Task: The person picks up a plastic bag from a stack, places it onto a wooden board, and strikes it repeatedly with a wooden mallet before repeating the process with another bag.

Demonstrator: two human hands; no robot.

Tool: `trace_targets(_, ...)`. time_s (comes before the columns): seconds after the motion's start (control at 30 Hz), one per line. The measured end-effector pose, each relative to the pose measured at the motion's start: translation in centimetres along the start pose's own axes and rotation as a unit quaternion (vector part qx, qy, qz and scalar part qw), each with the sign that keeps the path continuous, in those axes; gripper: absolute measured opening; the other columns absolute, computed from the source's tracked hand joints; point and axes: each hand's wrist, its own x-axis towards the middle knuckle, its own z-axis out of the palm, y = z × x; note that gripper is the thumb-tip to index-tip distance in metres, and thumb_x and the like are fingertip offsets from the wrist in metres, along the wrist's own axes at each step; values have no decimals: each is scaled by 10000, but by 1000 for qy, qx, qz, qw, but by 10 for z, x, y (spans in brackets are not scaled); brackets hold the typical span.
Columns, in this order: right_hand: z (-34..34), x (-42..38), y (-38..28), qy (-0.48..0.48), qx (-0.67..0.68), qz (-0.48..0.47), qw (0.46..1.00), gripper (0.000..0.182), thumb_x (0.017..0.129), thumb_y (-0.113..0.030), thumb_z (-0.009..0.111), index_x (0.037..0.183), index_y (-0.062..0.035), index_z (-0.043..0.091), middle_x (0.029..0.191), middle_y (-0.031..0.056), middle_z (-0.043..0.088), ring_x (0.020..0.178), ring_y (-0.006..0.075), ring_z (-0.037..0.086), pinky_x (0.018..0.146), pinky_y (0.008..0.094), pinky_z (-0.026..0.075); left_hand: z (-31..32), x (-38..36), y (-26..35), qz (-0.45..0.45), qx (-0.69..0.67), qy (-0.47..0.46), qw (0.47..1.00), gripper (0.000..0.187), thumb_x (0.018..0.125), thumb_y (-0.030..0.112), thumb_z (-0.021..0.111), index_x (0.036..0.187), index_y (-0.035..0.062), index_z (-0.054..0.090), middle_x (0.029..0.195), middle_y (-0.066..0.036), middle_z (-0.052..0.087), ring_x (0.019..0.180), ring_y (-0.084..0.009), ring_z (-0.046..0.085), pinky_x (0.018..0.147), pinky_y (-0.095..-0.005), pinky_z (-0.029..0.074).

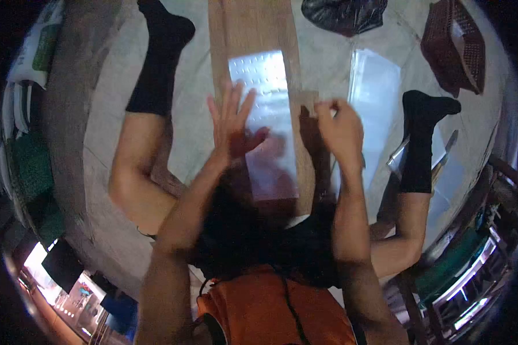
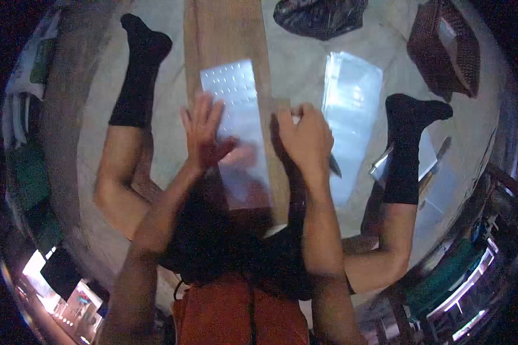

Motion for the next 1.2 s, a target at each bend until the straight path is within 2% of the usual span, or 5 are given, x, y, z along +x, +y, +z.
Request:
trace_targets(0.2, 29, -29, 17, -44, -150, 104, 982, 588, 820, -479, 608, 967, 87, 674, 990, 303, 652, 952, 464, 633, 848, 496, 495, 1, -36, 11, -221, -260, 114, 933, 823, 817, 446, 630, 1423, -37, 354, 1500, -345, 234, 1398, -494, 243, 1142, -532, 224)
trace_targets(0.63, 36, 59, -12, -25, -132, 116, 984, 583, 845, -456, 570, 980, 100, 680, 950, 328, 657, 967, 429, 649, 860, 454, 491, 1, 43, -30, -194, -295, 109, 929, 663, 825, 252, 693, 1363, -40, 441, 1511, -315, 244, 1404, -463, 256, 1127, -498, 276)
trace_targets(0.7, 29, 54, -9, 133, 66, -93, 984, 461, 838, -350, 590, 923, 94, 683, 868, 295, 670, 870, 422, 663, 800, 421, 506, -10, 50, -25, -206, -282, 88, 933, 648, 817, 253, 708, 1342, -39, 467, 1500, -310, 269, 1393, -467, 274, 1132, -501, 265)
trace_targets(0.87, -25, -36, -42, -112, 329, -470, 811, 109, 763, -108, 551, 682, -71, 614, 662, 95, 594, 600, 196, 594, 538, 348, 458, -17, 80, -6, 78, -105, -30, 991, 606, 801, 323, 698, 1321, 53, 543, 1469, -244, 371, 1385, -404, 328, 1151, -554, 217)
trace_targets(1.2, 16, -46, -16, -246, 337, -446, 792, 155, 784, -206, 607, 684, -103, 550, 799, 65, 595, 718, 197, 598, 625, 323, 475, 16, 71, -6, 97, 8, -151, 984, 1042, 542, 628, 804, 1425, 235, 415, 1561, -98, 196, 1464, -322, 108, 1104, -709, 104)
